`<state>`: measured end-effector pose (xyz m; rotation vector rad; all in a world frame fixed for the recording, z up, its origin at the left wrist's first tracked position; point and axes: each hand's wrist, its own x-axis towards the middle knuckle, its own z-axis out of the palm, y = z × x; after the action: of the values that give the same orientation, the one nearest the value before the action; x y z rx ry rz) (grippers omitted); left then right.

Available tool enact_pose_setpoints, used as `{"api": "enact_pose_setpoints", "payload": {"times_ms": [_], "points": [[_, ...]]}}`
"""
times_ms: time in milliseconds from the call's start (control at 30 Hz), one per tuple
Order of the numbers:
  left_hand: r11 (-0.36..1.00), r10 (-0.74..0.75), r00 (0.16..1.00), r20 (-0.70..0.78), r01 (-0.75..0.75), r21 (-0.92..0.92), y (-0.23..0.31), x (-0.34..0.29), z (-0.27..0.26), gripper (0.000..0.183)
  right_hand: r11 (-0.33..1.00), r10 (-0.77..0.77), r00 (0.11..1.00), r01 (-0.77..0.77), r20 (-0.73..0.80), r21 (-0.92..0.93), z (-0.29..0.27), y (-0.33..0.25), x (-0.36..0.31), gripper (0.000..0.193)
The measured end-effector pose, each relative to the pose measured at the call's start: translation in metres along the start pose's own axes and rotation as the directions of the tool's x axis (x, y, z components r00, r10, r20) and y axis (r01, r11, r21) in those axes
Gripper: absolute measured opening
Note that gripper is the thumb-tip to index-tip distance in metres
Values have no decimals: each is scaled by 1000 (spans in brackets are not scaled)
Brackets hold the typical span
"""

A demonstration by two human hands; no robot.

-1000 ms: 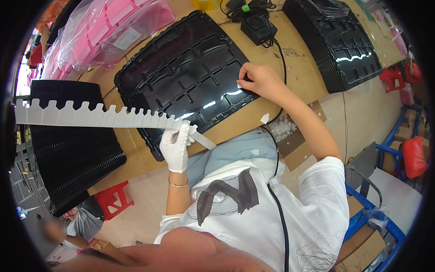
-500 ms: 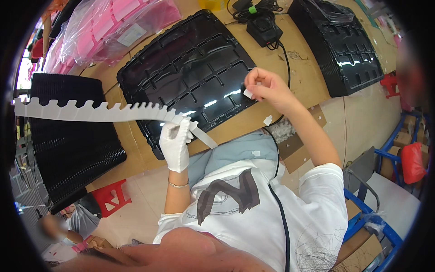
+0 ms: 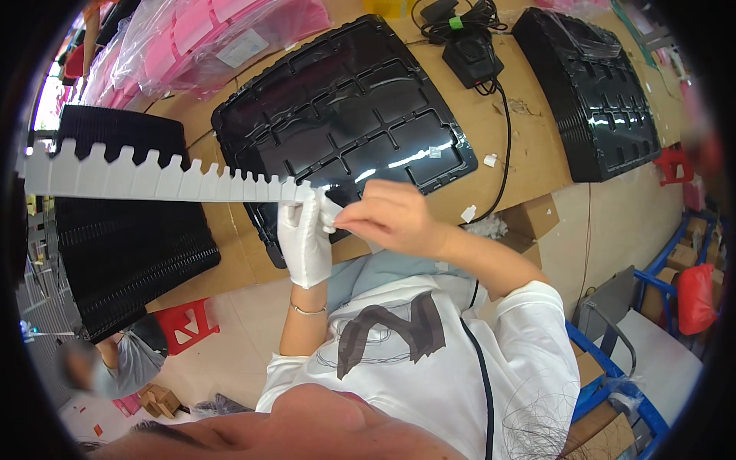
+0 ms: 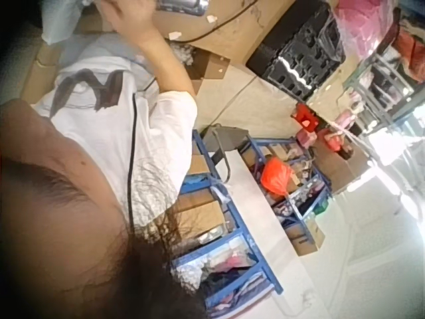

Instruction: The person assembles plastic components by hand, inserting pink foam inserts into black plastic trays and applying white adhesive strips to them.

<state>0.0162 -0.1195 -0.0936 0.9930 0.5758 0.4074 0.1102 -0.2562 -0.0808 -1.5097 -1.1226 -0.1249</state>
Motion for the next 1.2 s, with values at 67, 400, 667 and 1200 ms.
{"api": "enact_pose_setpoints", "payload": {"times_ms": [67,400,667,1200], "points": [[996,22,999,-29,-19,84,4,5,-11,13,983,186,976,-185,110,-12,-23,13,27,10],[988,18,1000,1,-18,156,1,5,-19,16,781,357,916,-184,184,-597,-77,232,165,15],[989,-34,999,35,28,147,0,6,-25,18,716,393,892,-146,221,-682,-71,243,170,18],[987,-11,1000,-20,14,162,-1,-2,-19,13,757,353,905,-129,236,-640,-73,241,164,18]]}}
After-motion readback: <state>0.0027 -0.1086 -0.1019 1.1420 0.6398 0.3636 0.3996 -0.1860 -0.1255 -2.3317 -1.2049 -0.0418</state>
